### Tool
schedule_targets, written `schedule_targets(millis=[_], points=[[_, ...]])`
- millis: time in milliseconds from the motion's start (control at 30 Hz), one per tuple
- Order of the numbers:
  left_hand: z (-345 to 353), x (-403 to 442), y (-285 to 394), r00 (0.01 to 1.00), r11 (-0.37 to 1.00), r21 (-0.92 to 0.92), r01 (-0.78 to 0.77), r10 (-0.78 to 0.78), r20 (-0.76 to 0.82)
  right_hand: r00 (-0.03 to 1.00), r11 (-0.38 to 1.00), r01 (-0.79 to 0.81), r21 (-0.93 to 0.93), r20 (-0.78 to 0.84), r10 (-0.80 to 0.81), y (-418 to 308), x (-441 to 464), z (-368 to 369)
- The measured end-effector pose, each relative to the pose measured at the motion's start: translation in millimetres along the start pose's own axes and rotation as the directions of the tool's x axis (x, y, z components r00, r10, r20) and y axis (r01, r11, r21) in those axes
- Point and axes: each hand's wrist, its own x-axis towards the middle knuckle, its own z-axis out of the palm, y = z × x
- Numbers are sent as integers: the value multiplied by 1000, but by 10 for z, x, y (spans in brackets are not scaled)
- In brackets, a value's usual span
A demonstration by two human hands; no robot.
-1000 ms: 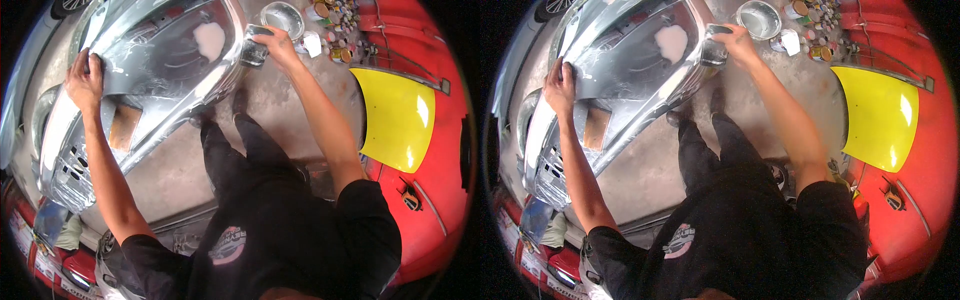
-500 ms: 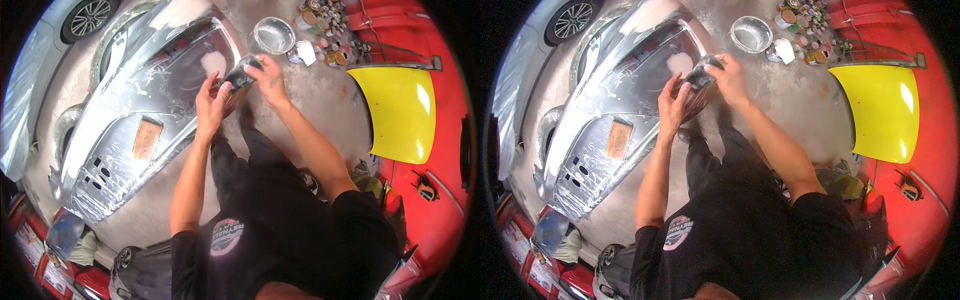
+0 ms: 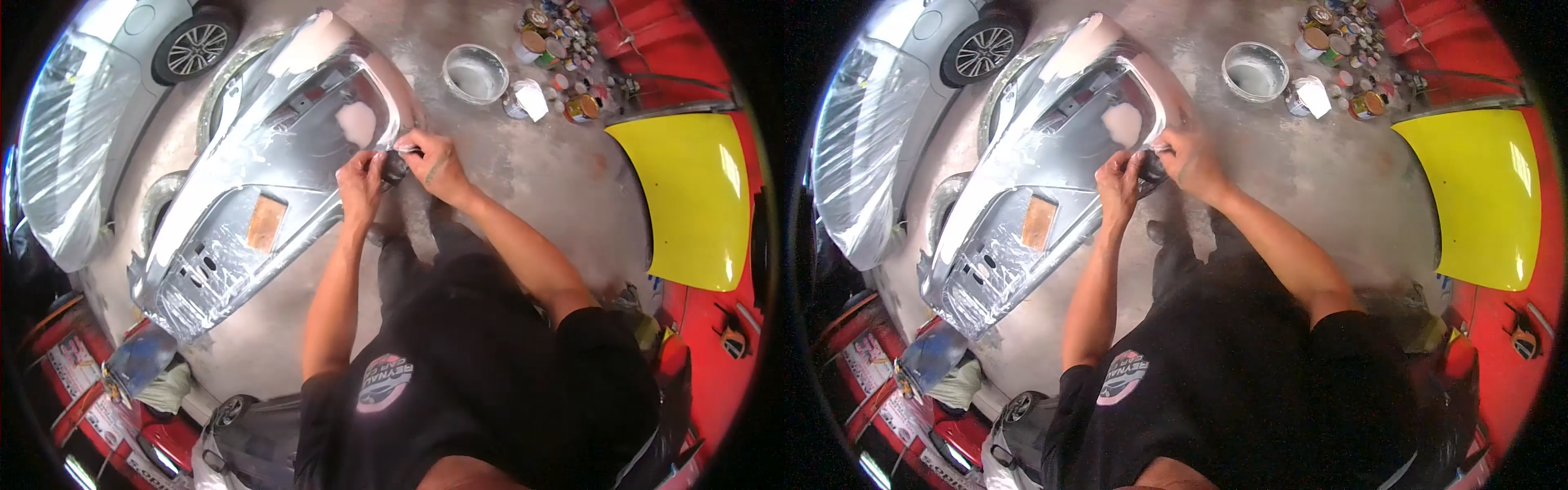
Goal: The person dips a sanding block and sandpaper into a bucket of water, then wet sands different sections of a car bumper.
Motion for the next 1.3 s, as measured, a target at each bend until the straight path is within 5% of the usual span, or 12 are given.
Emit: schedule_targets(millis=[67, 133, 367, 500, 567, 600, 700, 1000, 1033, 1133, 1200, 1300], points=[[66, 54, 40, 999, 999, 33, 39, -38, -28, 992, 991, 124, -53, 18, -123, -31, -31, -25], [127, 59, 84, 979, 887, -420, 190, -203, 15, 942, 932, 333, -144, 10, -335, -111, -80, -69], [76, -40, 157, 927, 571, -740, 354, -318, 199, 914, 934, 354, 43, 194, -355, -288, -135, -202], [3, -60, 122, 906, 530, -736, 422, -283, 316, 922, 941, 334, 62, 183, -340, -33, -66, -127], [-61, -52, 185, 879, 487, -733, 475, -238, 413, 969, 992, -70, 107, 245, 42, 118, -18, -84], [-73, -31, 139, 876, 483, -731, 481, -236, 421, 969, 992, -76, 101, 241, 50, 96, -5, -64], [-126, 85, -30, 944, 748, -604, 276, -91, 318, 991, 992, -112, 54, 75, 108, 73, 16, 58], [-781, 366, -577, 903, 951, -265, 158, -31, 429, 955, 954, -291, -66, 39, 294, 16, 106, 692], [-892, 451, -654, 958, 976, -216, -37, 96, 270, 956, 939, -292, -183, -36, 290, 68, 176, 702], [-1357, 963, -893, 941, 937, 125, -327, 336, -52, 916, 928, -339, -154, -277, 289, 358, 532, 687], [-1782, 1421, -962, 769, 777, 336, -532, 610, -193, 934, 929, -253, -271, -320, 161, 460, 826, 708], [-2121, 1967, -1105, 777, 672, 627, -395, 609, -162, 949, 881, -169, -443, -314, 24, 696, 1325, 826]])
